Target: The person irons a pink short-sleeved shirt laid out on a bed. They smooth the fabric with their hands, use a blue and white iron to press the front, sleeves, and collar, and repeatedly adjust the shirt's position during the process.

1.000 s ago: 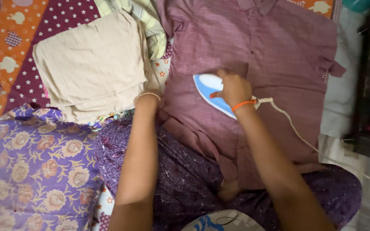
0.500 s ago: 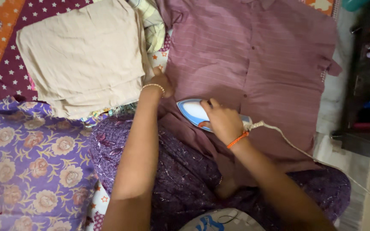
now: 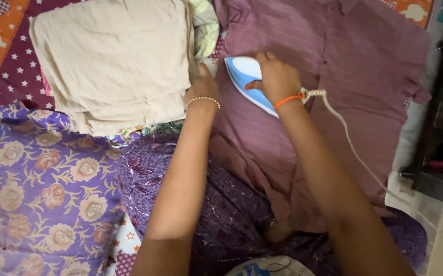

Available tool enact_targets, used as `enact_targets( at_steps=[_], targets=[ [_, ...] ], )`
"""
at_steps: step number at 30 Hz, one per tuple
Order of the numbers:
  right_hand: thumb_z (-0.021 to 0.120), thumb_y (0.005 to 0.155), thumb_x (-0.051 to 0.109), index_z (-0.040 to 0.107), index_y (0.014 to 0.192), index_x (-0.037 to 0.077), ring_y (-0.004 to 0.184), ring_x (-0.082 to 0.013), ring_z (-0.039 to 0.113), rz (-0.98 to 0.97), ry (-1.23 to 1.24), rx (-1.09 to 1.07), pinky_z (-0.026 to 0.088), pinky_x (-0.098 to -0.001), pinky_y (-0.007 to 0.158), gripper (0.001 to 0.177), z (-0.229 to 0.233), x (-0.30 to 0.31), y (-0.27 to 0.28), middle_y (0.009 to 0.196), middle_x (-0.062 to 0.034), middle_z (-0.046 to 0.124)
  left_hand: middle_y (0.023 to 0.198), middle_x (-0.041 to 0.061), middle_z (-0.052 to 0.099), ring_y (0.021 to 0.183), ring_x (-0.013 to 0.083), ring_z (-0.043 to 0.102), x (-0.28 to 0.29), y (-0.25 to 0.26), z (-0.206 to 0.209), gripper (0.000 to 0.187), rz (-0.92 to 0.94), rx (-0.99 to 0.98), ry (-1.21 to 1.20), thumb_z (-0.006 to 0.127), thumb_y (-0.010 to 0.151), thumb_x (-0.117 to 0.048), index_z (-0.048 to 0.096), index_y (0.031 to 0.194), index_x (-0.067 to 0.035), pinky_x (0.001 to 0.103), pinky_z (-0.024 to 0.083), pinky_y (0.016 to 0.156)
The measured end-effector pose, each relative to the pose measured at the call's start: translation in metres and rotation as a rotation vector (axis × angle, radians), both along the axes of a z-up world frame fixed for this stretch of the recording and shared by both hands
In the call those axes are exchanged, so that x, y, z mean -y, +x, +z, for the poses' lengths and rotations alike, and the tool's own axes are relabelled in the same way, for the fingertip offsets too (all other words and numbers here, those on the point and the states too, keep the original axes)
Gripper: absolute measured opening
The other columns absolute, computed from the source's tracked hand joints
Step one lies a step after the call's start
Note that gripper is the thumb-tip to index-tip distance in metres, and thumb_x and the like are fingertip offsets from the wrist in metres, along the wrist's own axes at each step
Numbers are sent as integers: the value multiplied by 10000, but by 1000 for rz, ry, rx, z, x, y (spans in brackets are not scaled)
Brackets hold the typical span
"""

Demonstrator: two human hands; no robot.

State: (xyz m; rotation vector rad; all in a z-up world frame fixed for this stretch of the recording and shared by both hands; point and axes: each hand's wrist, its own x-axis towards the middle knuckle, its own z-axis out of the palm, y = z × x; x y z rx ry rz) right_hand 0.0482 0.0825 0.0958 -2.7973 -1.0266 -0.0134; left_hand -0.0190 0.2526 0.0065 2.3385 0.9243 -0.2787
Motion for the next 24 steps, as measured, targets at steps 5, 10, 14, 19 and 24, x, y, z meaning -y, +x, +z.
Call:
enact_targets(
  at_steps=[5,10,14,19,24],
  targets=[
    [944,616,420,615,1145,59,982,-388,682,-14,46,-49,537,-513,744,720,0,-8,5,1116,-158,692,1189,298,667,1104,468,664,-1,-2,39,559,-11,271,-68,598,950,-370,363,1310,-13,539,527,921],
    [943,621,423,620,1082,69,950,-361,694,36,30,-127,549,-490,771,665,-1,3,-21,1055,-132,702,1247,344,590,1115,519,618,4,-4,51,664,-23,402,-59,660,936,-512,417,1261,13,546,514,935],
    [911,665,455,607,1080,80,940,-357,692,60,-2,-201,544,-495,714,636,-1,14,-67,1033,-118,694,1317,316,549,1154,533,581,7,-5,46,675,-32,406,-7,667,925,-520,450,1288,5,567,492,956],
    [854,706,462,590,1154,112,922,-325,706,88,3,-207,556,-478,699,626,-3,30,-124,1059,-86,682,1349,296,530,1179,520,570,7,-3,33,669,-89,401,16,686,901,-512,498,1288,0,562,483,982],
    [855,682,443,625,1179,114,919,-337,698,88,-24,-89,563,-463,696,639,-3,40,-133,1099,-89,668,1433,328,454,1214,520,541,5,-7,22,611,-133,330,28,685,902,-504,574,1247,-12,548,462,1002]
  ],
)
